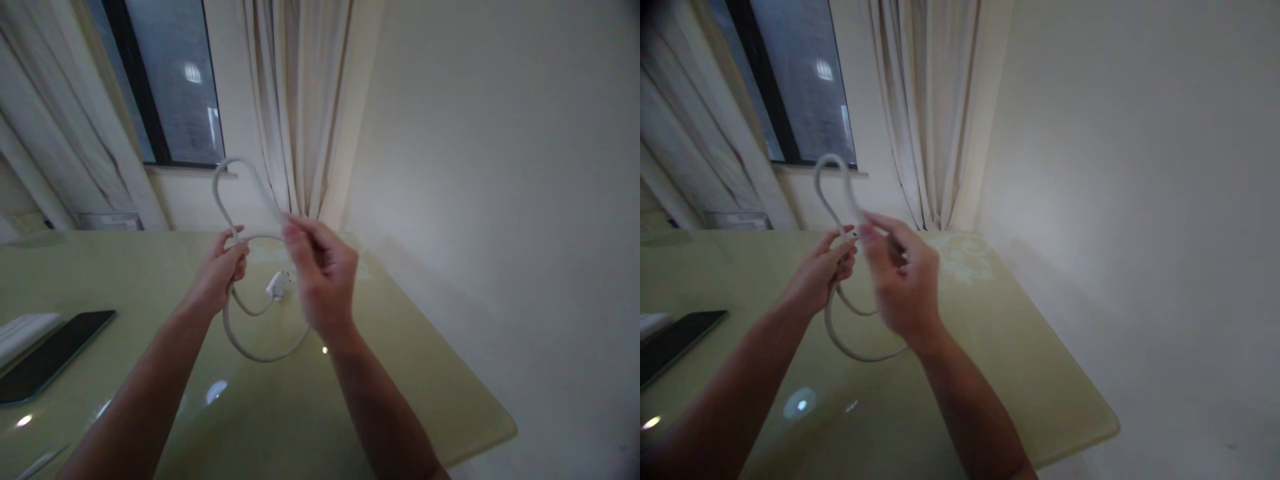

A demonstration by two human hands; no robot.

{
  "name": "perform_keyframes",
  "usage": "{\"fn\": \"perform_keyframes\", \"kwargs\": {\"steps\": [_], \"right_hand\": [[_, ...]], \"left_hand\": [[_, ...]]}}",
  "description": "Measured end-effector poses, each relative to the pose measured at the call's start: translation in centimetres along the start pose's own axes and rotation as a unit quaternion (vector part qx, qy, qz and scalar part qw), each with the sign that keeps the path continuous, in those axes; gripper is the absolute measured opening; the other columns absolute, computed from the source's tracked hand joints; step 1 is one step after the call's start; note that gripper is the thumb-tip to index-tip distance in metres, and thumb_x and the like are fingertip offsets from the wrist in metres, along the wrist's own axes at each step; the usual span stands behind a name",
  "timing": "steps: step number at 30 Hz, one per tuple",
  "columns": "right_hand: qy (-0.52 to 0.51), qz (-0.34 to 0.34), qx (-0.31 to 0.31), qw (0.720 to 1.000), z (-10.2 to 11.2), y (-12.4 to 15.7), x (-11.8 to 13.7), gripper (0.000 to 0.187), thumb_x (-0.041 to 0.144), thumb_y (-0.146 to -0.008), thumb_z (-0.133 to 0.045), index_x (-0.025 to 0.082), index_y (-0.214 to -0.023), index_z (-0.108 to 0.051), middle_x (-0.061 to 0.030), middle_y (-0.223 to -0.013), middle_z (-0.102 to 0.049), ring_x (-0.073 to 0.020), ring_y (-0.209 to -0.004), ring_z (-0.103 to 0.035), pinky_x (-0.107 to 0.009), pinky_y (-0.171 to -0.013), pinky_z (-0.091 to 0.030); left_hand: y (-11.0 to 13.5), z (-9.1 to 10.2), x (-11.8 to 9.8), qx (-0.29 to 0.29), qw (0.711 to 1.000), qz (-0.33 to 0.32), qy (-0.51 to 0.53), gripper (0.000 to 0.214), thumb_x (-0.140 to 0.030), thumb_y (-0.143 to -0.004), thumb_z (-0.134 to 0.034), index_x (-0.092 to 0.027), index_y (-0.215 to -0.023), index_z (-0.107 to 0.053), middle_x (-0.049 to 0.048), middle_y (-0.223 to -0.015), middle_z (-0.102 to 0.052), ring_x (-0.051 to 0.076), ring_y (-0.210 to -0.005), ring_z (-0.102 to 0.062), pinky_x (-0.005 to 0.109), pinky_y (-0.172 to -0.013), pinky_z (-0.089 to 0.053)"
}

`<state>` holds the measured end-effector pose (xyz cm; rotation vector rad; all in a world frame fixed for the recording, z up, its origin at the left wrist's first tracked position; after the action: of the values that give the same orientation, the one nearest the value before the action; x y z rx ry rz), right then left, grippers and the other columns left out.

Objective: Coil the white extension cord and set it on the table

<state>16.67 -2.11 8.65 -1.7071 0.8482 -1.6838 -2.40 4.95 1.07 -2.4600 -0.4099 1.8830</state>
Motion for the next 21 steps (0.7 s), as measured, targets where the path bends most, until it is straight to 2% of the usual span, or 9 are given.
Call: {"fn": "perform_keyframes", "kwargs": {"steps": [3, 5, 7, 9, 12, 14, 17, 21], "right_hand": [[-0.065, -0.032, -0.188, 0.98, 4.5, -2.2, -2.1, 0.03, 0.045, -0.102, -0.063, 0.022, -0.089, -0.076, 0.0032, -0.074, -0.06, -0.0082, -0.063, -0.049, -0.021, -0.058, -0.042], [-0.109, -0.051, -0.268, 0.956, 7.2, -3.3, -3.6, 0.034, 0.046, -0.102, -0.065, 0.02, -0.082, -0.072, 0.0055, -0.068, -0.053, -0.0066, -0.056, -0.038, -0.02, -0.054, -0.037], [-0.169, -0.091, -0.309, 0.932, 9.2, -4.0, -5.1, 0.034, 0.048, -0.102, -0.065, 0.019, -0.086, -0.072, 0.0091, -0.062, -0.041, -0.0061, -0.051, -0.03, -0.02, -0.051, -0.034], [-0.23, -0.137, -0.326, 0.907, 10.4, -4.2, -6.3, 0.032, 0.049, -0.104, -0.064, 0.019, -0.094, -0.072, 0.0121, -0.058, -0.029, -0.0061, -0.047, -0.025, -0.019, -0.049, -0.033], [-0.286, -0.172, -0.351, 0.875, 11.0, -4.1, -7.3, 0.033, 0.047, -0.108, -0.059, 0.018, -0.097, -0.071, 0.0131, -0.058, -0.02, -0.006, -0.045, -0.023, -0.017, -0.048, -0.033], [-0.292, -0.166, -0.362, 0.87, 10.8, -4.0, -7.3, 0.034, 0.047, -0.109, -0.057, 0.019, -0.096, -0.07, 0.0127, -0.059, -0.02, -0.006, -0.046, -0.023, -0.017, -0.049, -0.034], [-0.279, -0.141, -0.342, 0.886, 10.0, -4.1, -6.6, 0.034, 0.05, -0.106, -0.061, 0.02, -0.095, -0.072, 0.0119, -0.061, -0.023, -0.0063, -0.047, -0.026, -0.018, -0.05, -0.035], [-0.281, -0.126, -0.318, 0.897, 9.1, -4.3, -5.6, 0.034, 0.048, -0.107, -0.059, 0.019, -0.095, -0.074, 0.0112, -0.062, -0.024, -0.0069, -0.049, -0.026, -0.019, -0.051, -0.036]], "left_hand": [[0.3, 0.4, -1.1, -0.038, 0.981, -0.081, -0.173, 0.039, -0.045, -0.087, -0.076, -0.025, -0.119, -0.066, -0.0106, -0.057, -0.041, 0.008, -0.043, -0.027, 0.021, -0.042, -0.018], [0.5, 0.6, -1.9, -0.037, 0.939, -0.141, -0.313, 0.036, -0.054, -0.088, -0.073, -0.023, -0.107, -0.071, -0.0073, -0.055, -0.045, 0.01, -0.047, -0.032, 0.024, -0.047, -0.022], [0.4, 1.2, -2.4, -0.038, 0.877, -0.198, -0.436, 0.036, -0.058, -0.09, -0.07, -0.022, -0.094, -0.074, -0.003, -0.057, -0.051, 0.013, -0.053, -0.041, 0.026, -0.054, -0.028], [0.2, 2.0, -2.4, -0.036, 0.813, -0.225, -0.535, 0.042, -0.061, -0.093, -0.063, -0.022, -0.081, -0.072, 0.0008, -0.059, -0.053, 0.017, -0.058, -0.048, 0.029, -0.06, -0.03], [-0.2, 2.8, -1.9, -0.025, 0.737, -0.198, -0.645, 0.054, -0.065, -0.099, -0.05, -0.022, -0.07, -0.068, 0.0068, -0.063, -0.059, 0.023, -0.063, -0.054, 0.033, -0.062, -0.026], [-0.3, 2.9, -1.6, -0.019, 0.717, -0.166, -0.677, 0.06, -0.065, -0.103, -0.041, -0.023, -0.07, -0.069, 0.0105, -0.068, -0.064, 0.027, -0.067, -0.059, 0.034, -0.062, -0.025], [-0.3, 2.6, -1.7, -0.01, 0.715, -0.14, -0.685, 0.068, -0.066, -0.105, -0.029, -0.023, -0.071, -0.069, 0.0136, -0.074, -0.069, 0.031, -0.074, -0.064, 0.034, -0.063, -0.027], [-0.5, 2.3, -1.5, 0.022, 0.721, -0.143, -0.678, 0.062, -0.069, -0.104, -0.031, -0.024, -0.088, -0.071, 0.0121, -0.082, -0.073, 0.031, -0.076, -0.066, 0.034, -0.064, -0.029]]}}
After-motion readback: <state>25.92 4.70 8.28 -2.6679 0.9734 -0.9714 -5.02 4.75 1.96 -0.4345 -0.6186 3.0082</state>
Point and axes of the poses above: each hand's wrist, its own y-axis away from the middle knuckle, its own z-axis out of the back of the hand, x = y × z, the point moved 4 cm from there along -y, towards the middle knuckle
